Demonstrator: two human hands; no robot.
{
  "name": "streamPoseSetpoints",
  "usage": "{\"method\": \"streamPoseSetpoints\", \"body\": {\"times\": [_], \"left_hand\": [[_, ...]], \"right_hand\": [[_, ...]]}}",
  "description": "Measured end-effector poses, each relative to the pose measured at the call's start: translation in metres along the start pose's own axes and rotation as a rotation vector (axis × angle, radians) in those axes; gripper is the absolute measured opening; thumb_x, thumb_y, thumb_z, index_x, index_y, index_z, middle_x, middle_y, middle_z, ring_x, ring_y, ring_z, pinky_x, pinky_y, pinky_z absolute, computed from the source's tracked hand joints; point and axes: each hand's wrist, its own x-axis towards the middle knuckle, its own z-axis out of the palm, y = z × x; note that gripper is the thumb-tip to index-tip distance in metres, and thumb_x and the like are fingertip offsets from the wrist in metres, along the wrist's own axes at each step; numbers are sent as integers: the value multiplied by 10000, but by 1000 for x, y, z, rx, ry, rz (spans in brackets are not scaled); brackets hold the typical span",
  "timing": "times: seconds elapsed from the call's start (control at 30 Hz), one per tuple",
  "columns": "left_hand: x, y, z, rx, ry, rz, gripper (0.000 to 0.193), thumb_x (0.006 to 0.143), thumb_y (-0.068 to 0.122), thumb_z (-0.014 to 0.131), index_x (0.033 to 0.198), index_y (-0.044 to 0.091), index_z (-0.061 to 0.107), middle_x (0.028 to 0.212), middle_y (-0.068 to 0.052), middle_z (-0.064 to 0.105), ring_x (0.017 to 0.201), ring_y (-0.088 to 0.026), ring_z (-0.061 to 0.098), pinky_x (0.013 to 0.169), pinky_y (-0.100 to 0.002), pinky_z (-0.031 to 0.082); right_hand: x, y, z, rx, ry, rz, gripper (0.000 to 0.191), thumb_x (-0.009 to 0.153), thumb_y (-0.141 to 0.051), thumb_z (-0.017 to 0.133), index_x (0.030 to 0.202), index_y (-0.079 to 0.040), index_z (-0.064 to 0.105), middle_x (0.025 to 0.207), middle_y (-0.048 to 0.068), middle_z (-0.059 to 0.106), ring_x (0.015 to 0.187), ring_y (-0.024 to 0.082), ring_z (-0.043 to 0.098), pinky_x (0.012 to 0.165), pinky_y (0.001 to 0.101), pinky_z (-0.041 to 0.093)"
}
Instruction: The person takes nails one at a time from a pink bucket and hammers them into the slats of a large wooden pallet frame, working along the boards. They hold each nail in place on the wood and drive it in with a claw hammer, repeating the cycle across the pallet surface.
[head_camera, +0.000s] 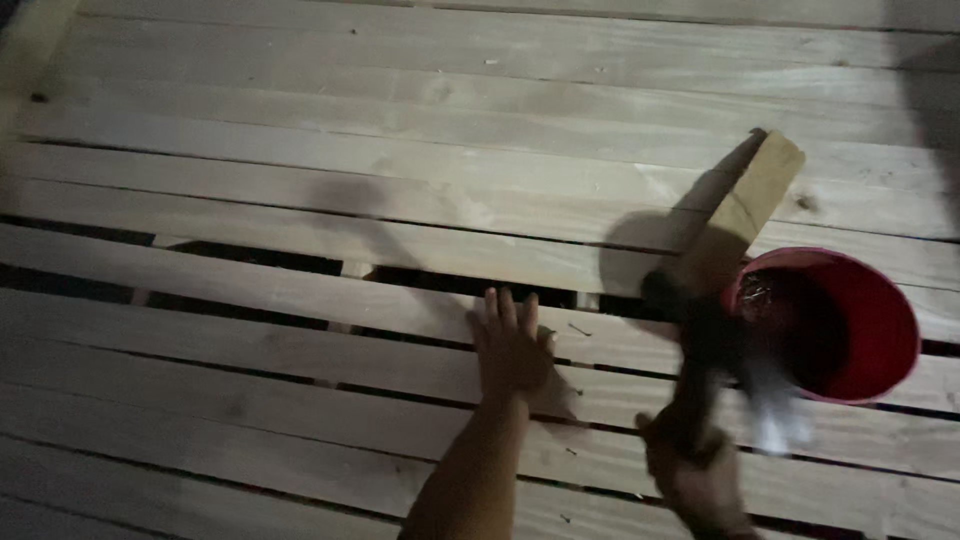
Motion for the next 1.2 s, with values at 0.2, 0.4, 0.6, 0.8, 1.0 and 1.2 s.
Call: {"method": "streamPoseSetpoints", "body": {"times": [0.2,0.4,0.6,0.8,1.0,1.2], "left_hand": [[6,-4,8,84,81,62,681,1012,433,470,1591,139,264,1693,-207,53,1566,-418,-12,1198,-651,-46],[10,-10,19,6,262,85,713,989,485,474,1602,167,298,1685,-208,117,1557,-406,44,1220,-654,27],[10,-5,3,7,22,4,718,1031,518,411,1610,136,228,1675,-210,51,1557,-408,-26,1217,-639,-27],[10,-8,2,133,-60,-21,661,1042,500,351,1607,186,213,1706,-167,-13,1572,-376,-73,1218,-621,-109],[10,-15,18,12,194,38,689,1005,451,498,1588,174,260,1684,-212,42,1557,-401,7,1217,-652,-32],[1,36,11,-273,488,-57,702,915,220,648,1543,126,348,1578,-252,293,1454,-411,266,1154,-624,271]], "right_hand": [[28,9,-2,-144,-62,554,306,947,-227,713,1088,45,710,665,105,612,543,219,529,513,403,447],[0,4,-5,-101,5,311,322,886,-226,784,1042,39,688,652,115,568,539,210,497,501,389,421],[12,18,8,-118,-50,225,251,882,-196,737,1006,20,703,673,66,696,551,165,640,464,358,526],[32,27,-21,-177,-79,389,291,907,-215,738,1075,22,722,712,155,583,557,259,510,488,412,408],[45,39,-83,-269,80,341,289,912,-215,694,1097,-4,762,819,169,782,689,267,699,636,422,559],[54,31,-94,-710,183,238,383,961,-355,667,1165,-36,726,1019,222,767,955,389,745,828,495,574]]}}
